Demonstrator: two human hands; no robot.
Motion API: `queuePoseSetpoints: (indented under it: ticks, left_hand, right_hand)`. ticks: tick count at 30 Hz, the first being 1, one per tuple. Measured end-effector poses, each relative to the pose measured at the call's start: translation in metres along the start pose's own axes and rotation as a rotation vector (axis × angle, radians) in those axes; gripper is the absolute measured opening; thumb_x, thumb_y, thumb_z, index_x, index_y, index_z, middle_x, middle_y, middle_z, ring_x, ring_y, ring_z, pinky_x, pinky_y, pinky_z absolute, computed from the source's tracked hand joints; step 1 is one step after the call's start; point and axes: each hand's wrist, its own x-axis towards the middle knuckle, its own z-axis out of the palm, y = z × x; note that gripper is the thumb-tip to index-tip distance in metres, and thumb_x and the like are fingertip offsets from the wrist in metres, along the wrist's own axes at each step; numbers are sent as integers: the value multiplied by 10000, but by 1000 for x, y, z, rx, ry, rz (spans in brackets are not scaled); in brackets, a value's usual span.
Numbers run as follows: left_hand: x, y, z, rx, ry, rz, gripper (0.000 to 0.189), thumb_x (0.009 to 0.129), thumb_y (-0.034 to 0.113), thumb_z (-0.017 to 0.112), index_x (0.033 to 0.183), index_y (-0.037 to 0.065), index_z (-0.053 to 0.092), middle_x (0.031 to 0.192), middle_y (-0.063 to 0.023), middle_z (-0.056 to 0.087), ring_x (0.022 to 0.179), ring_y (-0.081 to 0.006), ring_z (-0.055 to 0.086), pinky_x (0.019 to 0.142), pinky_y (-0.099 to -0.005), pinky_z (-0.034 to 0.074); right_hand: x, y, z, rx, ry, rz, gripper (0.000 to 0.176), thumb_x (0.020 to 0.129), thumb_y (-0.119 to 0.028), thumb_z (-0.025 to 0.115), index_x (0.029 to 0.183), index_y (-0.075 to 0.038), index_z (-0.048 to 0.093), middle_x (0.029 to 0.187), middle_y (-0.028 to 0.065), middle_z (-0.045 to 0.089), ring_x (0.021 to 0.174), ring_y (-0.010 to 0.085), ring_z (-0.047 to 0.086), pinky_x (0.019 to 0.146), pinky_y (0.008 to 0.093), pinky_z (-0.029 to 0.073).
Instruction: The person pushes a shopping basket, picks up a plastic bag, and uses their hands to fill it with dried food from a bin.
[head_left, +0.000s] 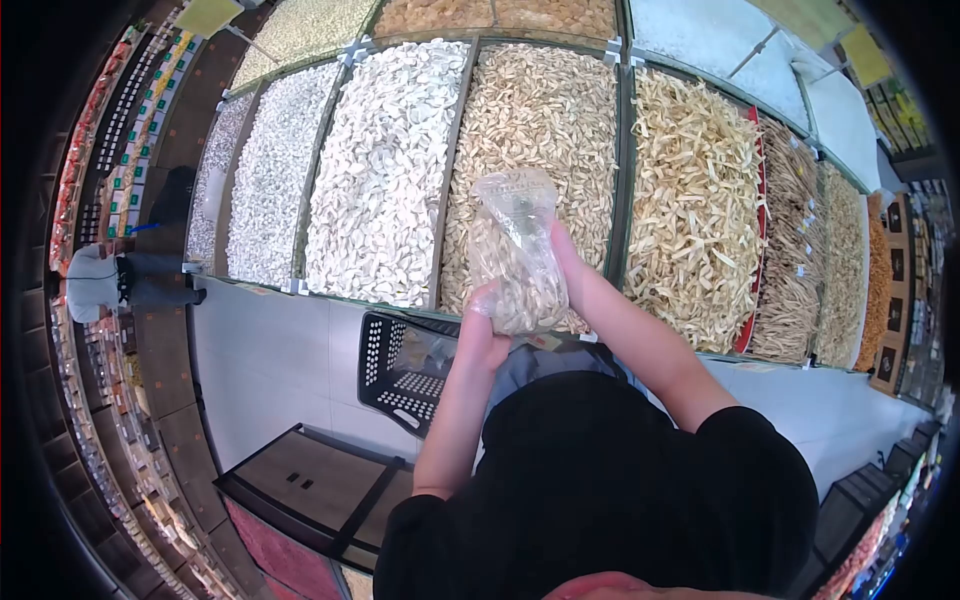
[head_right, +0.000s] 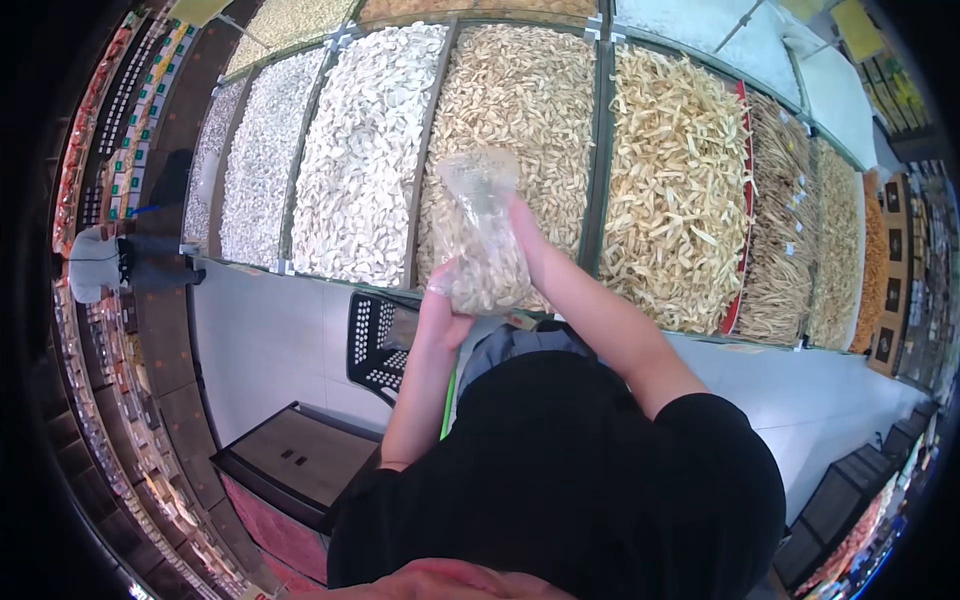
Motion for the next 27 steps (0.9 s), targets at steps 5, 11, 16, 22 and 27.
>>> queuePoseSetpoints:
  ticks: [5,11,16,22,27]
  left_hand:
    - [16,7,-5,-27,11,39,560,1004,374,536,1430,13,495,1376,-140,610,1247,-306,606,1077,-472,475]
    - [21,10,-21,74,23,97,576,1003,395,515,1432,10,496,1377,-145,608,1244,-320,607,1079,-484,467]
    - [26,12,-16,-123,17,-37,571,998,404,476,1433,35,506,1392,-141,600,1274,-324,585,1092,-500,451]
    - [25,16,4,-389,-109,116,601,1013,431,445,1481,54,462,1443,-117,564,1320,-318,544,1120,-509,420]
    - [26,9,-12,-375,-141,182,573,1054,428,391,1504,77,446,1472,-110,540,1328,-314,541,1137,-497,424]
  right_hand:
    - [12,-10,3,-24,65,0,572,1062,-451,381,1374,-3,550,1219,218,668,1051,375,695,913,505,596]
    - [23,-8,-7,-58,19,-31,545,1072,-439,386,1360,-11,564,1210,192,675,1012,353,703,860,499,608]
    - [23,-3,-2,22,6,-17,508,1056,-426,428,1288,-19,623,1151,180,707,966,348,723,838,505,619]
    - [30,-17,9,89,51,-42,484,1062,-389,415,1249,2,631,1122,199,708,949,354,724,831,511,619]
    - [19,-23,32,143,-1,-69,479,1062,-375,393,1208,10,636,1085,206,711,933,360,722,823,517,616]
